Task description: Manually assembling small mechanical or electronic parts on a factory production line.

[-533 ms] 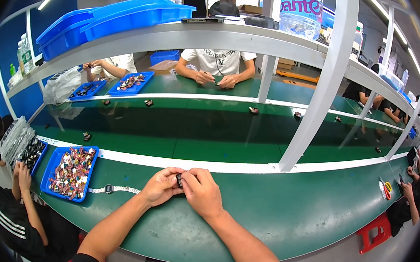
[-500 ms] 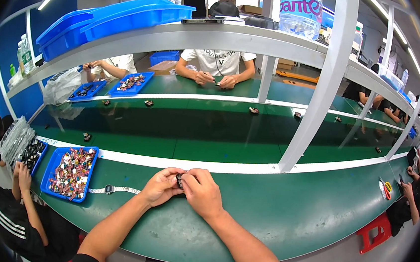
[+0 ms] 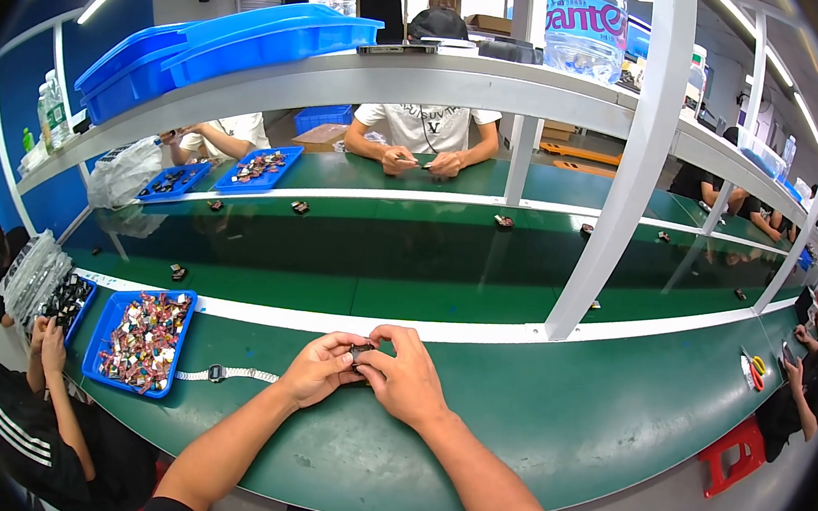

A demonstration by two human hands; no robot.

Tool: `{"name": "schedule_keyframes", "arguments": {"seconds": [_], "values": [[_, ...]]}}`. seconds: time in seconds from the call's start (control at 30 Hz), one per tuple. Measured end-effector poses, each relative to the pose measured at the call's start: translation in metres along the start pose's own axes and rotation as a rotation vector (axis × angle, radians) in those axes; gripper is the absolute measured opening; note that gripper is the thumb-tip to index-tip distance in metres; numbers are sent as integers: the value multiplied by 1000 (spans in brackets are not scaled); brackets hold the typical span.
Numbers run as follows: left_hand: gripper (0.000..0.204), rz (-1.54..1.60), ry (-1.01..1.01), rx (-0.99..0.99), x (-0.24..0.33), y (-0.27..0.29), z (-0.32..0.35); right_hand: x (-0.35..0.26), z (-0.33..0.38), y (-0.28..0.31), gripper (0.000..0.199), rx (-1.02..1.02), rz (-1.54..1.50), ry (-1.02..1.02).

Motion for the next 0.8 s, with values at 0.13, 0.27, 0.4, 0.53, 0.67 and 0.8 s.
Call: {"name": "schedule_keyframes", "arguments": {"seconds": [0.13, 0.27, 0.4, 0.53, 0.67, 0.8], "values": [[29, 23, 21, 14, -2, 4, 2, 3, 3, -2, 14, -56, -160, -24], [27, 49, 31, 22, -2, 2, 0, 7, 6, -5, 12, -69, -185, -97], [27, 51, 17, 8, -3, 4, 0, 3, 5, -3, 13, -30, -99, -33], [29, 82, 17, -34, -4, 5, -1, 8, 6, -8, 15, -2, -156, -57], [28, 107, 9, -31, -2, 4, -1, 6, 8, -12, 18, 3, -181, -74], [27, 92, 4, -22, -2, 2, 0, 6, 9, -13, 17, 2, -152, -97]]}}
Point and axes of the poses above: each hand's wrist, its own z-axis away from the middle knuckle, its own y-axis out of the back of the hand, x = y × z, the point moved 2 cm from there along -z, towards the middle knuckle, and after that the axes turned 4 degrees about -y, right-handed, at the moved point
